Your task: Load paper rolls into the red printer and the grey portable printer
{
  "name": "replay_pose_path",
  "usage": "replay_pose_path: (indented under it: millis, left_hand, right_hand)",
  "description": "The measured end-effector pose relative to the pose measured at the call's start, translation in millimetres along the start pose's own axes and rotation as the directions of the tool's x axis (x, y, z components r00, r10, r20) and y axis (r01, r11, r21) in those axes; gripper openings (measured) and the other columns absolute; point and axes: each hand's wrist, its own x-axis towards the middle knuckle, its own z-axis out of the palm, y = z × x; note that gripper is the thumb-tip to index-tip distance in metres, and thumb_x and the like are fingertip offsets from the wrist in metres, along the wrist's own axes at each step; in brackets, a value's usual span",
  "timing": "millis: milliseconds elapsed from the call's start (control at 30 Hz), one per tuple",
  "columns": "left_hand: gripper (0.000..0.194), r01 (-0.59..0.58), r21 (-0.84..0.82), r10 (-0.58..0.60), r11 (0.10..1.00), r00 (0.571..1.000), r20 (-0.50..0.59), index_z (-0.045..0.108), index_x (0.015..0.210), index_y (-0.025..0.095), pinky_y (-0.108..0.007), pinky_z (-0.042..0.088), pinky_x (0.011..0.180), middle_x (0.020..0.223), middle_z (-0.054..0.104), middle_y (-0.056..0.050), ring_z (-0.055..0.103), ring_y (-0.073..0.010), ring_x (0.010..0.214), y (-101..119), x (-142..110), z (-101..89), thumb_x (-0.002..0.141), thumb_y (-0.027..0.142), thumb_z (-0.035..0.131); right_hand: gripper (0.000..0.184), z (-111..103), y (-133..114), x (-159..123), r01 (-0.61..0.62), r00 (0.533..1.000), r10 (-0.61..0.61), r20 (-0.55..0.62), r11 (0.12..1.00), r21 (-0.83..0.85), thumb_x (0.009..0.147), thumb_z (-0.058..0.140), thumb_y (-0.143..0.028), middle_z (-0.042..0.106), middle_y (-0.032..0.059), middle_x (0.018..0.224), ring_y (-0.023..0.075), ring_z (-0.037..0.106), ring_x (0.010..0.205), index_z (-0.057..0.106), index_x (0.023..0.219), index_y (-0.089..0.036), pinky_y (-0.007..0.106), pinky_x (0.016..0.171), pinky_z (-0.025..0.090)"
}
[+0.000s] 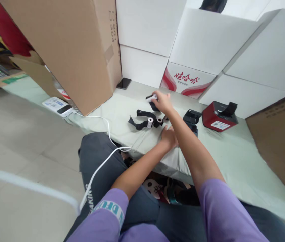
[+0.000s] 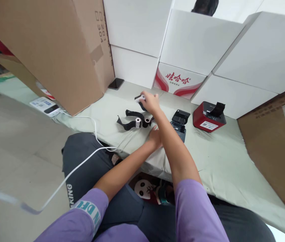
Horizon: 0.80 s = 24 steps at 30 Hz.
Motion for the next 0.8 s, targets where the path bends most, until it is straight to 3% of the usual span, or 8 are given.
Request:
replay_pose_path:
  millis: [100,167,200,300,400,467,633,800]
  left_hand:
    - [0.098,-0.003,0.017,0.002,1.0,0.999,0.042,0.037,0.161,0.024,-0.053,0.02,0.132,0.16,0.051,-0.01,0.033,-0.0323,0.158,3.6,1.8,-3.9,0.08,0.061,0.078]
    - [0.108,0.001,0.007,-0.001,1.0,1.0,0.015,0.032,0.163,0.022,-0.053,0.018,0.132,0.16,0.05,-0.012,0.033,-0.0322,0.158,6.0,0.2,-5.9,0.076,0.065,0.08]
    - [0.108,0.003,-0.002,-0.003,1.0,1.0,-0.003,0.031,0.163,0.022,-0.052,0.018,0.132,0.16,0.051,-0.012,0.033,-0.0315,0.158,6.8,-1.1,-6.6,0.077,0.065,0.08]
    - [0.107,0.011,-0.015,-0.011,1.0,1.0,-0.024,0.032,0.163,0.023,-0.051,0.017,0.131,0.158,0.054,-0.012,0.035,-0.0309,0.157,7.9,-4.8,-7.9,0.076,0.061,0.082]
    - [0.106,-0.002,-0.014,0.001,1.0,0.999,-0.035,0.033,0.162,0.025,-0.051,0.018,0.13,0.156,0.056,-0.011,0.035,-0.0313,0.156,7.2,-6.3,-7.6,0.076,0.063,0.08]
    - [0.103,-0.006,-0.001,0.006,1.0,0.999,-0.047,0.033,0.162,0.024,-0.05,0.018,0.13,0.155,0.057,-0.011,0.036,-0.0307,0.156,6.1,-6.2,-6.7,0.078,0.063,0.078]
    - [0.108,-0.019,0.011,0.019,1.0,0.998,-0.054,0.032,0.163,0.022,-0.051,0.019,0.13,0.156,0.056,-0.012,0.037,-0.03,0.156,2.7,-4.9,-3.5,0.076,0.065,0.079]
    - [0.108,-0.005,0.036,0.007,0.999,0.999,-0.054,0.032,0.163,0.019,-0.05,0.019,0.129,0.158,0.053,-0.016,0.037,-0.0289,0.155,2.2,-4.5,-2.2,0.077,0.067,0.078]
  right_hand:
    - [0.045,-45.1,25.0,-38.6,-0.148,0.935,0.259,-0.243,0.906,0.397,0.099,0.043,-0.055,0.067,0.0113,0.111,0.0258,0.061,0.1,0.059,0.125,-0.022,0.044,0.092,0.045]
    - [0.054,-76.3,42.7,-76.1,-0.181,0.885,0.402,-0.233,0.76,0.625,0.095,0.041,-0.067,0.066,0.0107,0.11,0.023,0.061,0.094,0.057,0.122,-0.023,0.041,0.085,0.048]
    - [0.054,-89.3,51.3,-96.9,-0.182,0.883,0.426,-0.196,0.696,0.695,0.092,0.044,-0.07,0.065,0.01,0.111,0.0214,0.06,0.093,0.057,0.118,-0.024,0.04,0.084,0.049]
    - [0.047,-109.3,75.3,-156.6,-0.23,0.861,0.485,-0.153,0.64,0.733,0.084,0.053,-0.07,0.066,0.0079,0.107,0.0213,0.06,0.086,0.058,0.103,-0.027,0.04,0.079,0.05]
    - [0.044,-101.3,95.3,-195.2,-0.3,0.822,0.532,-0.204,0.708,0.639,0.075,0.066,-0.06,0.064,0.0031,0.091,0.0212,0.06,0.079,0.057,0.103,-0.027,0.037,0.074,0.049]
    - [0.042,-88.3,104.1,-206.0,-0.355,0.83,0.52,-0.202,0.772,0.527,0.072,0.069,-0.054,0.062,0.0006,0.083,0.021,0.059,0.077,0.059,0.101,-0.026,0.036,0.073,0.048]
    - [0.033,-64.7,113.1,-207.9,-0.369,0.866,0.43,-0.254,0.894,0.256,0.074,0.065,-0.044,0.065,0.0047,0.091,0.0239,0.056,0.087,0.067,0.1,-0.024,0.038,0.081,0.047]
    - [0.033,-53.9,125.6,-205.8,-0.318,0.838,0.401,-0.37,0.91,0.265,0.076,0.067,-0.045,0.062,0.007,0.096,0.0248,0.055,0.09,0.075,0.099,-0.022,0.04,0.082,0.047]
